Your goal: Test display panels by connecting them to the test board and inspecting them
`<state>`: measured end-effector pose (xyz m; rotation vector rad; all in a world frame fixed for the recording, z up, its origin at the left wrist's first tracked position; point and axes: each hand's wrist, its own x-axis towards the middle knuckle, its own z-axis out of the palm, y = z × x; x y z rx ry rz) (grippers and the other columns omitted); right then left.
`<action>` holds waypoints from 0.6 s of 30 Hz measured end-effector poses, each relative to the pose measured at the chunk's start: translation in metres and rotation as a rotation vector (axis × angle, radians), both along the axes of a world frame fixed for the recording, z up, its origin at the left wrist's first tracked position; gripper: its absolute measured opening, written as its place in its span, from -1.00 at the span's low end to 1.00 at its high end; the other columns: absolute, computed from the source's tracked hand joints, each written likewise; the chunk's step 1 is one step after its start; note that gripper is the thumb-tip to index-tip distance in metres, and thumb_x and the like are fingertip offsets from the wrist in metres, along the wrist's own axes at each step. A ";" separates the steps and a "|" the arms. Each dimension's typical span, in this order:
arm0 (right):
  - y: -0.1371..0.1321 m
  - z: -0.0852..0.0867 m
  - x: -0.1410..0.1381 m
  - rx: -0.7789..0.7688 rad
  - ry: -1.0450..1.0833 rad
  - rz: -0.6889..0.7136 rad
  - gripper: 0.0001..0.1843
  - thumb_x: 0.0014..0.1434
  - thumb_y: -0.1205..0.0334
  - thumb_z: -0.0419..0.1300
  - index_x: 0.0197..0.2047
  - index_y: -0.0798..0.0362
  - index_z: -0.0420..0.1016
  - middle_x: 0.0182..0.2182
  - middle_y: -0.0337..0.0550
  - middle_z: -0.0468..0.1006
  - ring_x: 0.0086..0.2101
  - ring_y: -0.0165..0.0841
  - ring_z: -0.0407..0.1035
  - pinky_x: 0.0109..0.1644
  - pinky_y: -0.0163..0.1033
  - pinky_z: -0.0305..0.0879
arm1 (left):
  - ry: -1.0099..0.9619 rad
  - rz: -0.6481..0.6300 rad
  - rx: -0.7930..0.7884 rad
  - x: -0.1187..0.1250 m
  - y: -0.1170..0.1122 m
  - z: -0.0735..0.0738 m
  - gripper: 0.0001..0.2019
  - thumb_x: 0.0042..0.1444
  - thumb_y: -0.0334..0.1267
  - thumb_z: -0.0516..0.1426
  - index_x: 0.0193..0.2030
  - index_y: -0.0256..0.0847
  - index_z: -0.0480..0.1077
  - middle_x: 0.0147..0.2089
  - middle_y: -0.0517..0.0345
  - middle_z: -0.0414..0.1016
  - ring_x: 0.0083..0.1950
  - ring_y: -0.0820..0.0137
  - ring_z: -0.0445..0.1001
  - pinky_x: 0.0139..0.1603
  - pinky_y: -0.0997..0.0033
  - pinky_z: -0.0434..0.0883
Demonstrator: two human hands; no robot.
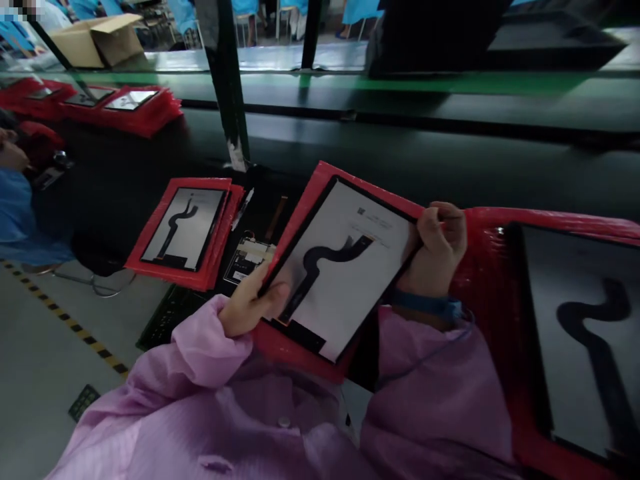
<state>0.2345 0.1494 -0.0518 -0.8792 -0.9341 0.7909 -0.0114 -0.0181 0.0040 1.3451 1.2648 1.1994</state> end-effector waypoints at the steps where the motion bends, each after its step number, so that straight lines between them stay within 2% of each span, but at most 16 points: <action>1: -0.002 0.000 -0.006 -0.057 0.062 0.057 -0.77 0.18 -0.12 0.32 -0.21 -0.19 0.52 -0.38 -0.20 0.44 -0.43 -0.37 0.42 -0.43 -0.21 0.25 | -0.017 0.073 -0.027 -0.011 -0.002 0.007 -0.59 0.16 -0.07 0.34 0.06 -0.27 0.52 0.02 0.06 0.63 0.10 0.20 0.56 0.22 0.26 0.46; 3: -0.008 0.003 -0.019 -0.171 0.083 0.164 -0.78 0.25 -0.11 0.23 -0.14 -0.20 0.49 -0.29 -0.13 0.50 -0.44 -0.37 0.44 -0.50 -0.25 0.21 | -0.047 0.207 -0.082 -0.040 -0.007 0.020 -0.53 0.05 -0.04 0.41 0.00 -0.28 0.52 -0.15 0.18 0.65 -0.06 0.33 0.58 0.04 0.38 0.51; 5: -0.013 0.007 -0.032 -0.280 0.040 0.240 -0.82 0.28 -0.03 0.17 -0.10 -0.19 0.41 -0.22 -0.09 0.53 -0.46 -0.39 0.44 -0.52 -0.28 0.19 | -0.063 0.321 -0.107 -0.077 -0.011 0.033 -0.52 0.12 -0.01 0.37 0.08 -0.26 0.47 -0.25 0.30 0.62 -0.16 0.45 0.56 -0.03 0.44 0.50; 7: -0.017 0.010 -0.045 -0.390 -0.035 0.310 -0.85 0.29 0.08 0.12 -0.08 -0.15 0.33 -0.21 -0.09 0.52 -0.45 -0.41 0.44 -0.51 -0.31 0.22 | -0.067 0.566 -0.142 -0.115 -0.013 0.047 -0.51 0.16 0.05 0.35 0.09 -0.22 0.46 -0.39 0.44 0.55 -0.27 0.55 0.51 -0.08 0.51 0.47; 8: -0.019 0.011 -0.052 -0.433 -0.067 0.343 -0.86 0.30 0.13 0.10 -0.07 -0.12 0.30 -0.22 -0.10 0.52 -0.46 -0.42 0.43 -0.51 -0.32 0.24 | -0.050 0.622 -0.145 -0.132 -0.013 0.054 -0.52 0.24 0.11 0.27 0.12 -0.21 0.44 -0.37 0.45 0.56 -0.25 0.58 0.50 -0.07 0.55 0.45; 11: -0.023 0.010 -0.070 -0.474 -0.150 0.414 -0.88 0.30 0.19 0.06 -0.09 -0.04 0.29 -0.28 -0.14 0.51 -0.48 -0.44 0.41 -0.52 -0.36 0.23 | 0.005 0.662 -0.235 -0.177 -0.011 0.072 -0.42 0.36 0.27 0.04 0.14 -0.24 0.42 -0.33 0.45 0.61 -0.20 0.62 0.50 -0.10 0.59 0.36; 13: -0.025 0.008 -0.081 -0.464 -0.214 0.435 -0.88 0.29 0.20 0.06 -0.10 -0.01 0.30 -0.33 -0.19 0.49 -0.49 -0.46 0.39 -0.53 -0.39 0.22 | 0.078 0.647 -0.368 -0.202 -0.008 0.078 -0.35 0.30 0.35 0.02 0.15 -0.21 0.43 -0.31 0.49 0.63 -0.20 0.61 0.49 -0.05 0.51 0.37; 16: -0.024 0.005 -0.092 -0.429 -0.335 0.434 -0.89 0.28 0.21 0.09 -0.12 0.00 0.33 -0.38 -0.29 0.44 -0.48 -0.48 0.36 -0.46 -0.39 0.26 | 0.354 0.602 -0.582 -0.241 -0.002 0.068 -0.26 0.12 0.46 0.13 0.20 -0.08 0.42 -0.23 0.52 0.64 -0.04 0.43 0.52 0.07 0.33 0.41; 17: -0.023 0.004 -0.093 -0.410 -0.377 0.425 -0.90 0.29 0.22 0.10 -0.13 0.00 0.34 -0.39 -0.31 0.43 -0.46 -0.48 0.36 -0.42 -0.38 0.28 | 0.577 0.593 -0.594 -0.255 0.001 0.061 -0.22 0.07 0.49 0.12 0.22 -0.06 0.41 -0.18 0.49 0.65 0.02 0.35 0.51 0.09 0.29 0.41; 18: -0.021 0.004 -0.094 -0.390 -0.419 0.417 -0.91 0.29 0.23 0.10 -0.13 0.00 0.36 -0.39 -0.32 0.43 -0.43 -0.48 0.36 -0.37 -0.37 0.31 | 0.891 0.579 -0.574 -0.268 0.005 0.054 -0.16 0.06 0.53 0.07 0.26 -0.06 0.39 -0.08 0.41 0.65 0.10 0.25 0.50 0.13 0.22 0.39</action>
